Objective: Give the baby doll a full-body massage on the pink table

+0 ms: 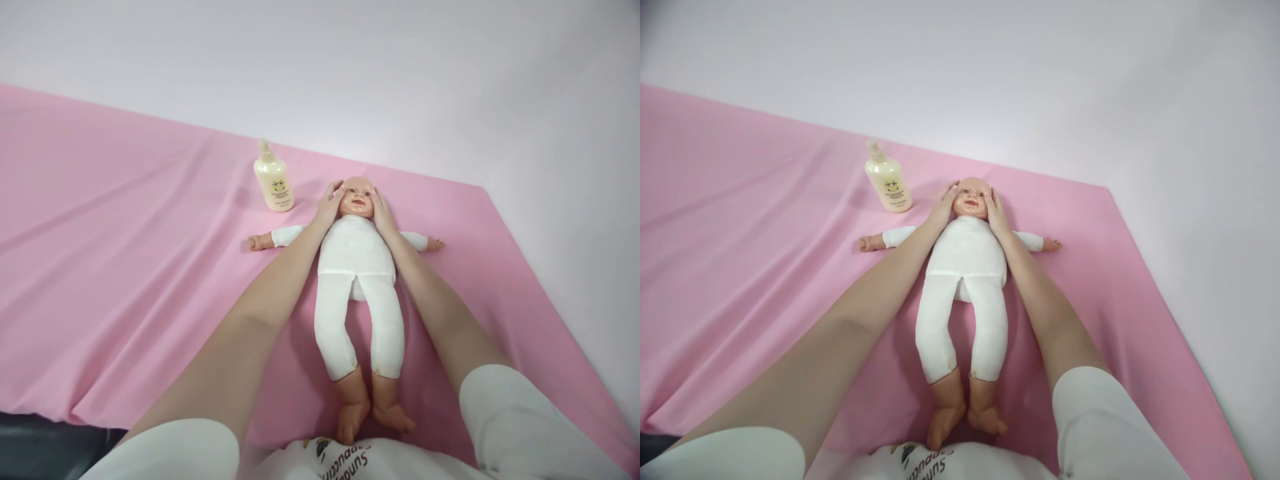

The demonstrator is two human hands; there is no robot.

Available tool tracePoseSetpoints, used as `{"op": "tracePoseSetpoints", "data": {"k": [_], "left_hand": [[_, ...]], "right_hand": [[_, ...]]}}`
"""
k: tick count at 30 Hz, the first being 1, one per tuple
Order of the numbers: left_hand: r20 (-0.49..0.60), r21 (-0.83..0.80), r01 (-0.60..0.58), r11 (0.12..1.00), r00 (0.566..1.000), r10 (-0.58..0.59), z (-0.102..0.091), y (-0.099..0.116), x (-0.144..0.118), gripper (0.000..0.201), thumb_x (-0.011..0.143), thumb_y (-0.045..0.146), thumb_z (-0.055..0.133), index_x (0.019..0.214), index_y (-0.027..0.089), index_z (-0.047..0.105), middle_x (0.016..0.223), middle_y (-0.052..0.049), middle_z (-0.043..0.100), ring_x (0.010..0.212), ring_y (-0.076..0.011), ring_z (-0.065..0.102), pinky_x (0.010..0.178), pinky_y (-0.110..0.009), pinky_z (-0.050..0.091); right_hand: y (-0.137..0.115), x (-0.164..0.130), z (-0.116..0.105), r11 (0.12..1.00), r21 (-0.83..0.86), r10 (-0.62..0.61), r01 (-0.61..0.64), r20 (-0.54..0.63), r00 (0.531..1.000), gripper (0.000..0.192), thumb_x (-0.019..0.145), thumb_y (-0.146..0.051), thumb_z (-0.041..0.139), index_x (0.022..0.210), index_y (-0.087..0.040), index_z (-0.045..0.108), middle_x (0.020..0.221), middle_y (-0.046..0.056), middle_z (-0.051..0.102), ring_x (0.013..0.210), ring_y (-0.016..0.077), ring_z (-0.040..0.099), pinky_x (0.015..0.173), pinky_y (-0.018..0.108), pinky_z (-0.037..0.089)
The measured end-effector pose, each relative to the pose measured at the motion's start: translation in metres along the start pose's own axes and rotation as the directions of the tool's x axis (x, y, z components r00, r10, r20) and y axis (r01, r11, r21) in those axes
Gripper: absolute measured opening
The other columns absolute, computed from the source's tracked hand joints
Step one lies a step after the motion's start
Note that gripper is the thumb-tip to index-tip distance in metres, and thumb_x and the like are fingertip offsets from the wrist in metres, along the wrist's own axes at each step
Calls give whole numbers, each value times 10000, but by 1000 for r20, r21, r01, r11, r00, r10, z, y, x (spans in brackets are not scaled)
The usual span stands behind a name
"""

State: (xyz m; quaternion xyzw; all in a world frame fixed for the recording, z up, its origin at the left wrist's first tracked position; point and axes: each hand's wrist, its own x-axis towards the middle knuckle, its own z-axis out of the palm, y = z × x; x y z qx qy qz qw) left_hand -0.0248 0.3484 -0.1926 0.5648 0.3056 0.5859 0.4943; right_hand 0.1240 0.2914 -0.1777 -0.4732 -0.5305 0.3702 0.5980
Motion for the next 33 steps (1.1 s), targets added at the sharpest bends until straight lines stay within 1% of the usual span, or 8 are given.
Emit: {"op": "tracePoseSetpoints", "data": {"k": [3,5,8,13,18,21,29,33], "left_hand": [[89,109,-39,993,996,29,-5,8,-4,691,834,650,710,1360,221,579,1492,-134,582,1437,-310,512,1233,-447,382],[135,185,-68,980,990,43,-8,13,-7,779,804,642,745,1423,218,539,1569,-142,508,1495,-329,436,1266,-465,327],[174,245,-75,967,984,32,-10,17,-9,859,802,647,739,1493,207,480,1626,-151,433,1532,-341,375,1284,-479,288],[191,245,-64,967,981,16,-10,17,-8,859,831,668,699,1517,215,452,1643,-141,406,1540,-331,363,1291,-471,273],[186,217,-70,974,982,30,-11,13,-7,795,839,663,697,1487,256,481,1633,-115,425,1534,-314,375,1290,-461,275],[183,217,-66,974,983,26,-11,14,-8,766,852,651,692,1480,264,485,1631,-107,428,1532,-309,376,1289,-460,275],[145,188,-33,982,989,5,-7,25,-14,686,870,598,704,1438,253,529,1608,-111,461,1524,-293,392,1286,-422,276],[139,176,-27,984,990,3,-6,27,-14,694,847,601,727,1419,253,544,1596,-112,479,1518,-301,401,1287,-433,272]], "right_hand": [[-5,-4,-6,996,-92,24,-21,33,999,978,823,-837,554,1586,-254,368,1653,62,401,1528,239,398,1286,426,315],[-7,-7,-10,989,-145,30,-23,51,998,1057,801,-815,618,1632,-264,268,1702,44,300,1580,238,294,1316,432,240],[-10,-9,-12,985,-172,39,-26,73,997,1083,821,-809,603,1655,-248,200,1715,46,262,1602,244,233,1328,447,186],[-13,-9,-8,980,-194,63,-49,69,996,1012,876,-787,543,1661,-272,165,1722,25,247,1606,231,219,1330,442,157],[-18,-11,-7,979,-195,73,-57,71,995,1116,859,-798,561,1668,-159,133,1721,93,234,1610,242,205,1330,405,158],[-19,-11,-7,983,-174,72,-58,76,995,1137,858,-802,569,1670,-140,129,1726,104,215,1616,254,180,1330,398,158],[-17,-11,-5,993,-102,68,-63,48,997,933,911,-727,577,1651,-282,222,1716,18,266,1606,217,220,1333,442,166],[-18,-12,-5,993,-99,73,-69,39,997,925,913,-713,590,1647,-279,230,1716,17,265,1607,212,217,1333,447,170]]}}
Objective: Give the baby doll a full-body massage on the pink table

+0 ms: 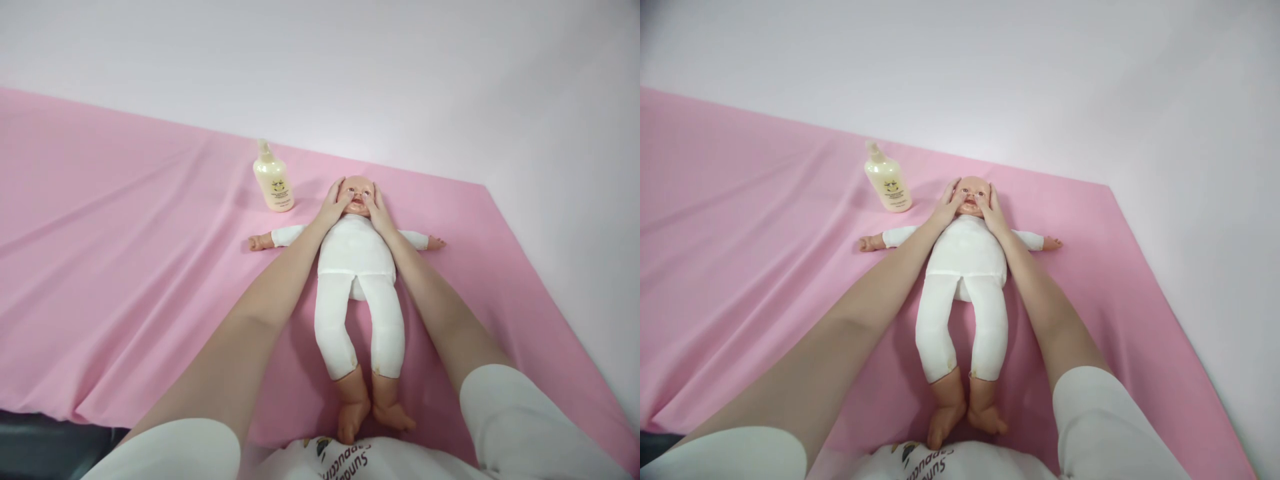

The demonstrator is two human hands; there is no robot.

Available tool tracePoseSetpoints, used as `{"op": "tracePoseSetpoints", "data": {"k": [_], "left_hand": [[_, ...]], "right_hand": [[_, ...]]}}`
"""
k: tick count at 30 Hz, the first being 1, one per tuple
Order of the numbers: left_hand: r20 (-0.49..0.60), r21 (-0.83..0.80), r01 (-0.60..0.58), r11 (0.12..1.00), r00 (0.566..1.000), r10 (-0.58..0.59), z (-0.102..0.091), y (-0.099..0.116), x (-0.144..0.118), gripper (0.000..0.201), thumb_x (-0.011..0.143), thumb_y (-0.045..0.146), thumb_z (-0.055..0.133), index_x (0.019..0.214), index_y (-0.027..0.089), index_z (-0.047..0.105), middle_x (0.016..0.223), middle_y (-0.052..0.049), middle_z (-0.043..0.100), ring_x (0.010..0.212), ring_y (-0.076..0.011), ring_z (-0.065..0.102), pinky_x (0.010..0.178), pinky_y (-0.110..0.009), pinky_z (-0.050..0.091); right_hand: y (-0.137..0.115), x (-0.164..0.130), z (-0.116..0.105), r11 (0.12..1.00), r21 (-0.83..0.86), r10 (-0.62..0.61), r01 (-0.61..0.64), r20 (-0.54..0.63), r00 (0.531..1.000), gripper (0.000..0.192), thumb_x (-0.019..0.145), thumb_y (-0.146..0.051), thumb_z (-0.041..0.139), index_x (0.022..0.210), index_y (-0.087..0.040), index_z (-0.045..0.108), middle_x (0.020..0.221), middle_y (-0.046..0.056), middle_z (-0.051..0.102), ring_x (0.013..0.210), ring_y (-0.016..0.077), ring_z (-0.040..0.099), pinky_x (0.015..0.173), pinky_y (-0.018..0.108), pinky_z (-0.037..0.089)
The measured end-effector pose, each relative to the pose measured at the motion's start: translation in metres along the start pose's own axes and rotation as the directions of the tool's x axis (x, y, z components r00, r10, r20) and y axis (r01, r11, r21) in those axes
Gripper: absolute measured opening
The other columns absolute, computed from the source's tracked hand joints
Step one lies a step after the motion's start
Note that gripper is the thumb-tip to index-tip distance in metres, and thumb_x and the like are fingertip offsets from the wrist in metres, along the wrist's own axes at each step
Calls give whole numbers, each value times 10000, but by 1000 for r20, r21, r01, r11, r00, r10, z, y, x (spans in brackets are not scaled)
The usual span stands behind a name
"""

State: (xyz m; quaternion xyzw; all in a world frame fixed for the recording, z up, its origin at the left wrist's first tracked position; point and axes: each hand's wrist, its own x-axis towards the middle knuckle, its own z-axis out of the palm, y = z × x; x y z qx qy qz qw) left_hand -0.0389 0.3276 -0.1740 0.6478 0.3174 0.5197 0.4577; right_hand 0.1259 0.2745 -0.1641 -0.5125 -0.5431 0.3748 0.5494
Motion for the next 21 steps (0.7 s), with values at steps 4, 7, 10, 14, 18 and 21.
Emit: {"op": "tracePoseSetpoints", "data": {"k": [4,7,10,14,18,21], "left_hand": [[-4,21,-2,1000,1000,2,1,2,-1,705,851,623,710,1426,254,536,1608,-115,465,1521,-303,395,1290,-449,265],[-16,22,6,1000,1000,-5,2,4,-2,692,867,614,695,1427,240,535,1603,-119,470,1524,-299,392,1291,-439,264],[-16,10,17,1000,1000,-17,3,4,-2,691,882,589,690,1440,216,523,1606,-130,462,1522,-298,396,1284,-435,283],[-10,3,10,1000,1000,-10,1,0,-2,682,890,584,684,1445,221,522,1608,-125,460,1520,-292,400,1280,-431,294],[-20,-4,-12,1000,1000,12,0,-5,0,667,897,612,666,1425,223,543,1588,-128,483,1516,-296,409,1282,-421,292],[-51,-30,-12,999,999,11,0,-6,1,623,928,638,606,1378,208,579,1559,-134,520,1519,-297,408,1288,-410,284]], "right_hand": [[0,0,0,1000,7,-8,8,12,1000,930,911,-726,583,1647,-277,235,1720,18,255,1609,222,211,1333,438,180],[0,0,1,1000,13,-3,3,6,1000,927,912,-730,574,1646,-276,235,1723,16,246,1612,211,197,1333,433,181],[1,1,2,1000,16,12,-12,-17,1000,942,920,-745,537,1648,-235,226,1722,34,247,1610,192,203,1333,420,181],[5,5,3,1000,9,8,-7,-32,999,943,914,-798,472,1645,-247,245,1716,23,264,1609,193,204,1332,413,182],[17,14,5,999,8,-31,32,-68,997,977,918,-849,340,1647,-205,247,1715,50,266,1602,191,226,1326,394,188],[29,22,8,998,21,-53,55,-94,994,968,922,-860,243,1647,-219,247,1696,54,312,1574,188,301,1314,403,217]]}}
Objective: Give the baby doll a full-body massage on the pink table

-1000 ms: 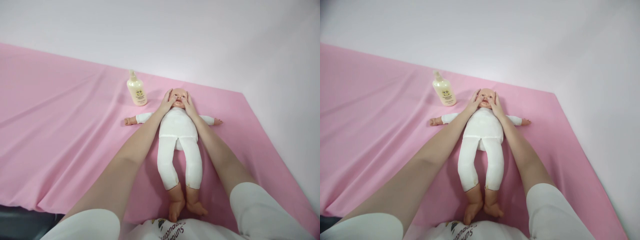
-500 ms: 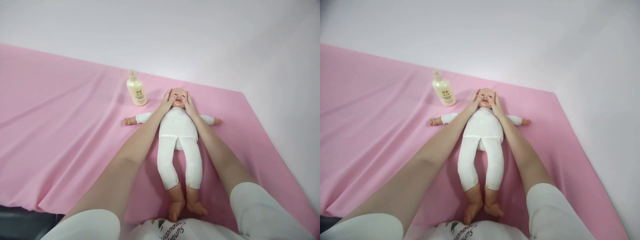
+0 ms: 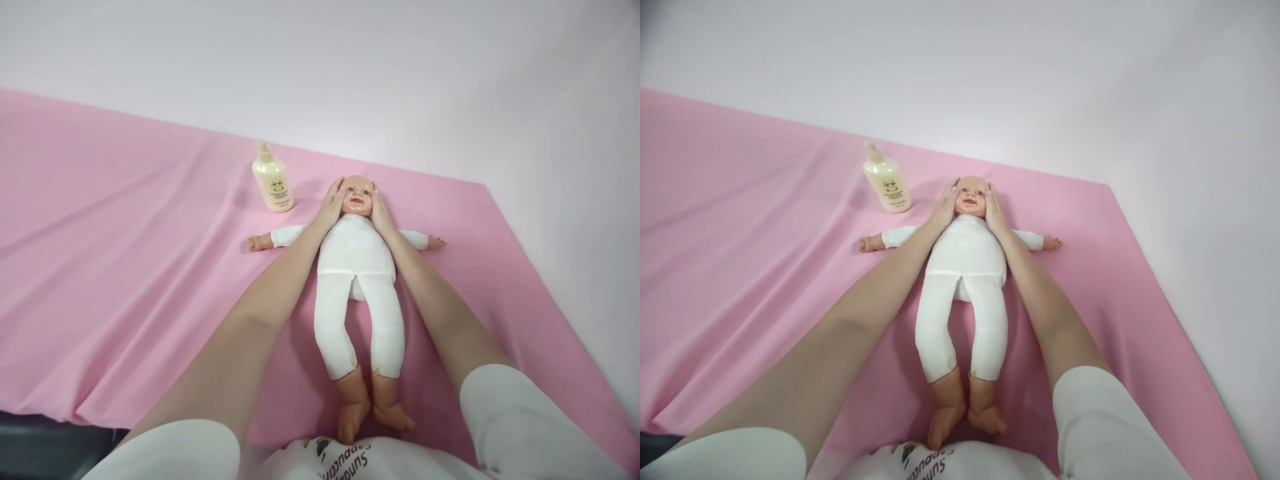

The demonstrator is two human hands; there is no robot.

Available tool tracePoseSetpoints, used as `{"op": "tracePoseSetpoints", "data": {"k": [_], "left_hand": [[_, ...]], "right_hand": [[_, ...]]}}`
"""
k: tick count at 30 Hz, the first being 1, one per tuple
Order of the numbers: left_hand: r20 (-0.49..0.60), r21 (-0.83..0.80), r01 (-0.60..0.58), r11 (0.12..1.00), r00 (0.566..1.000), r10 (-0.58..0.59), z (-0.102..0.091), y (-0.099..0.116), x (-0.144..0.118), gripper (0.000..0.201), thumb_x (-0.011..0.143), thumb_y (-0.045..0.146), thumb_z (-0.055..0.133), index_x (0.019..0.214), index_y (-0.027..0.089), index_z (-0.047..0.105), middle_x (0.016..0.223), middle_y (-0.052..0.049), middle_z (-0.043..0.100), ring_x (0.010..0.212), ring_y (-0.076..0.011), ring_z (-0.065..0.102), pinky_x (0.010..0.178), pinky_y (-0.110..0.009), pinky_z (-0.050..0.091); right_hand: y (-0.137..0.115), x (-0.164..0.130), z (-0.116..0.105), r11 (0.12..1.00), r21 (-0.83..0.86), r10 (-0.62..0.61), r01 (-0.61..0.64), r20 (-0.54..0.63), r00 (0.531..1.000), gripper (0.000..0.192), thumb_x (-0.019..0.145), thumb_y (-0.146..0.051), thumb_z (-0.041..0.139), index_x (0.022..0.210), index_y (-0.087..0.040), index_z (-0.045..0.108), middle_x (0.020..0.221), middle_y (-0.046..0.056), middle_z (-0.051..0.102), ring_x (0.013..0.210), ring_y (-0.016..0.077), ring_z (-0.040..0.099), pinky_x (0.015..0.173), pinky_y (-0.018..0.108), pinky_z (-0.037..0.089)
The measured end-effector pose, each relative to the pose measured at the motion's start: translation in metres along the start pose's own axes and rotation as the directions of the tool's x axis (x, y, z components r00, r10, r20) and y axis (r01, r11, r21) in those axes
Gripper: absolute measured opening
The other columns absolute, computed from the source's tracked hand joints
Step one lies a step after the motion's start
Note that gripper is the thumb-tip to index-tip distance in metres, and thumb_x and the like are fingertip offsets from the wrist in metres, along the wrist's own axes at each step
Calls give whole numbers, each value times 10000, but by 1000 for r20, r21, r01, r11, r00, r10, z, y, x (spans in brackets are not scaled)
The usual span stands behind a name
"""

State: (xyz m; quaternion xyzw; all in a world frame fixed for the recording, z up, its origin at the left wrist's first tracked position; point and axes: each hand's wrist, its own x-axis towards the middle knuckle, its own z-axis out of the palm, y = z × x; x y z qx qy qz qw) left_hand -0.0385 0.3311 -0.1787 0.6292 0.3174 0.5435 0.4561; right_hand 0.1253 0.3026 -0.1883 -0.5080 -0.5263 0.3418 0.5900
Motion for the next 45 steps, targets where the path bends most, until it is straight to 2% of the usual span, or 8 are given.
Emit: {"op": "tracePoseSetpoints", "data": {"k": [9,15,21,27,31,34,39,45], "left_hand": [[-43,-154,11,988,999,-18,6,-14,11,533,904,640,618,1238,225,646,1425,-104,650,1477,-295,473,1261,-430,352],[-94,-185,27,982,995,-45,11,-23,17,521,915,637,575,1216,221,657,1413,-106,660,1446,-287,516,1246,-437,376],[-107,-195,36,980,993,-58,10,-24,19,551,910,657,574,1208,202,669,1395,-134,660,1404,-294,554,1230,-462,393],[-168,-90,54,994,983,-69,2,-23,18,307,949,417,555,1129,200,676,1307,-114,690,1302,-251,612,1192,-415,429],[-243,40,95,995,967,-83,-3,-22,16,237,926,332,550,1088,208,671,1282,-94,680,1302,-247,585,1207,-424,393],[-236,66,56,996,971,-39,-2,-16,12,239,955,360,516,1068,211,665,1250,-91,682,1281,-241,586,1198,-407,396],[-189,184,-103,978,972,138,-1,2,0,367,983,523,505,1068,209,674,1199,-110,692,1242,-261,597,1178,-375,395],[3,376,-316,871,940,340,-3,5,-5,687,883,767,548,1285,211,586,1374,-157,619,1346,-301,541,1222,-464,347]], "right_hand": [[12,6,4,995,98,-23,28,-57,998,783,995,-718,261,1598,-228,352,1644,50,414,1518,182,404,1287,412,286],[6,6,-6,999,23,-23,24,-34,999,783,974,-717,333,1526,-179,463,1596,92,485,1489,193,451,1269,402,323],[4,5,-10,1000,3,3,-2,-45,999,615,999,-604,380,1412,-191,573,1462,95,623,1368,208,578,1216,407,402],[-2,1,-8,999,-1,32,-32,-56,998,639,962,-654,439,1332,-166,622,1375,139,675,1325,264,611,1191,454,431],[-10,-6,-1,1000,-11,26,-27,-69,997,780,960,-779,297,1305,-174,646,1367,142,679,1353,263,591,1227,444,395],[-17,-13,-1,999,-36,6,-7,-14,1000,827,932,-830,318,1404,-209,591,1490,103,598,1465,255,484,1289,433,304],[-22,-20,-8,991,-105,-72,79,66,995,1101,786,-840,611,1637,-228,275,1721,66,246,1606,246,216,1335,418,169],[-18,-16,-10,986,-138,-82,97,107,991,1082,832,-845,544,1651,-211,229,1723,76,237,1614,244,186,1338,428,129]]}}
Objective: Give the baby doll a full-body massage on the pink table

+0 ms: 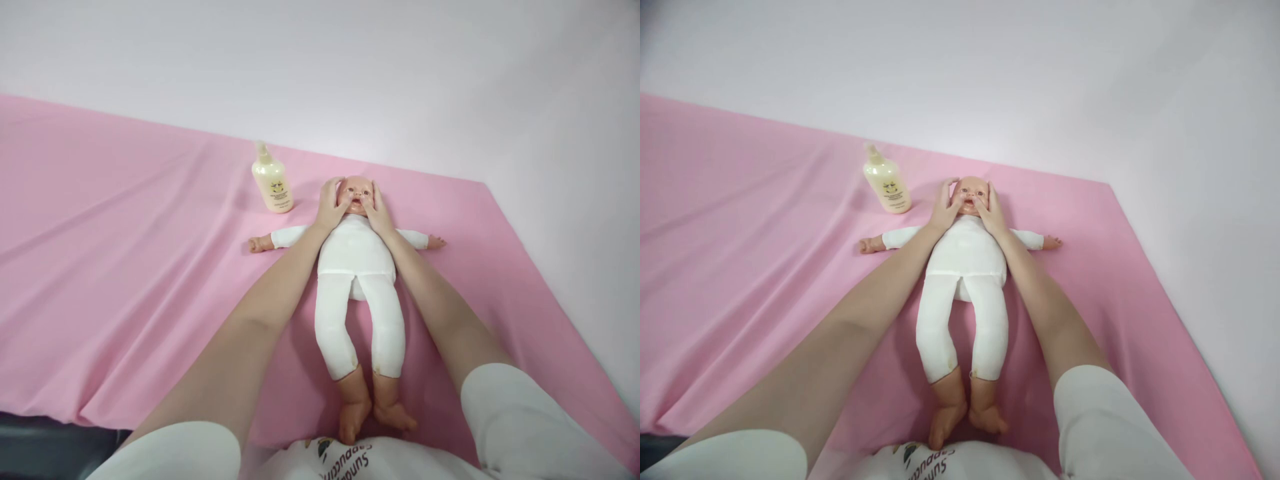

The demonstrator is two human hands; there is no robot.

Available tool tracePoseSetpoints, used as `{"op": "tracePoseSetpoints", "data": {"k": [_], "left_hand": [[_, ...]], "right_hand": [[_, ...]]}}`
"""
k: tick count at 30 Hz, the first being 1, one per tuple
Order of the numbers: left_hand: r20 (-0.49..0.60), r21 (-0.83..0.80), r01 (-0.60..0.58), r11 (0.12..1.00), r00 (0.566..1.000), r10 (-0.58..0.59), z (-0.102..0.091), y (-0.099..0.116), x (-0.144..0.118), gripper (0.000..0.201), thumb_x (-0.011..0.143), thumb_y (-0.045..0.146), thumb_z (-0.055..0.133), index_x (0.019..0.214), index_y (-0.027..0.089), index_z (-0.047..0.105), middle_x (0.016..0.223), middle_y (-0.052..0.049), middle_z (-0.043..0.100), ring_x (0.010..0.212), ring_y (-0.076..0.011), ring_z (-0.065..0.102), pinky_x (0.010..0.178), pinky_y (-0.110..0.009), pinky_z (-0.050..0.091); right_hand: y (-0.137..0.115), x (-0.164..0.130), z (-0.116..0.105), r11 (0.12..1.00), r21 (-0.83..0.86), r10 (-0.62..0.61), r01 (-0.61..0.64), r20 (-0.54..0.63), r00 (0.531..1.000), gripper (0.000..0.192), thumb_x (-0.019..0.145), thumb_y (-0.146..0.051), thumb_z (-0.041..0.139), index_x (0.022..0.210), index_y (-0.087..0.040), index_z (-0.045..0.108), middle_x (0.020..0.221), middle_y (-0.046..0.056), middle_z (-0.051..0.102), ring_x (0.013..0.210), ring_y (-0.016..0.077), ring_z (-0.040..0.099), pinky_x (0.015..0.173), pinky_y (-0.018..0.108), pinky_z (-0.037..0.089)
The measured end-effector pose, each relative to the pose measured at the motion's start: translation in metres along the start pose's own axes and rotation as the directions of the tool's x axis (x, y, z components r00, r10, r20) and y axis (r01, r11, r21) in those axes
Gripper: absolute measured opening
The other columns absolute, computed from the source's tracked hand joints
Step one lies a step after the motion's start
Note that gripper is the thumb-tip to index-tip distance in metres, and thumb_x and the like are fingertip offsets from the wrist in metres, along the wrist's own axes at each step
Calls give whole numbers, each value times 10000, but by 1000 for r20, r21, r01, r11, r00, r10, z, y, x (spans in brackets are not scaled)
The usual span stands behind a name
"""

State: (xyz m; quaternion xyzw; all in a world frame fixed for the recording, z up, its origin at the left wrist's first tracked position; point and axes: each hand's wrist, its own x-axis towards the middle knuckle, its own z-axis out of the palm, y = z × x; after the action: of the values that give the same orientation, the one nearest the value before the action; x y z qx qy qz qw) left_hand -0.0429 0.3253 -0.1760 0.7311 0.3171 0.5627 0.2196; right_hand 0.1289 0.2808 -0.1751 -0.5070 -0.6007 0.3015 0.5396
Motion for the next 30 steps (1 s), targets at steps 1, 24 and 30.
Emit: {"op": "tracePoseSetpoints", "data": {"k": [1,24,30], "left_hand": [[17,19,-14,1000,1000,14,1,-1,0,728,868,792,545,1303,208,572,1386,-169,611,1350,-309,539,1220,-482,351],[-128,-167,365,916,913,-388,20,-51,9,204,943,242,449,957,221,651,1048,-64,690,1116,-241,638,1056,-426,503],[-140,-129,282,951,944,-299,11,-30,6,230,943,210,433,1013,209,652,1123,-83,701,1045,-217,658,1028,-392,516]], "right_hand": [[1,1,0,1000,-4,3,-3,0,1000,1066,844,-852,516,1650,-213,235,1722,73,240,1615,242,185,1339,430,121],[20,13,-7,996,-27,77,-84,-191,978,370,994,-382,456,1173,-166,698,1238,129,737,1231,253,655,1157,442,447],[18,13,-5,998,-40,42,-54,-259,965,344,1004,-350,423,1188,-187,663,1291,118,708,1237,233,636,1168,455,445]]}}
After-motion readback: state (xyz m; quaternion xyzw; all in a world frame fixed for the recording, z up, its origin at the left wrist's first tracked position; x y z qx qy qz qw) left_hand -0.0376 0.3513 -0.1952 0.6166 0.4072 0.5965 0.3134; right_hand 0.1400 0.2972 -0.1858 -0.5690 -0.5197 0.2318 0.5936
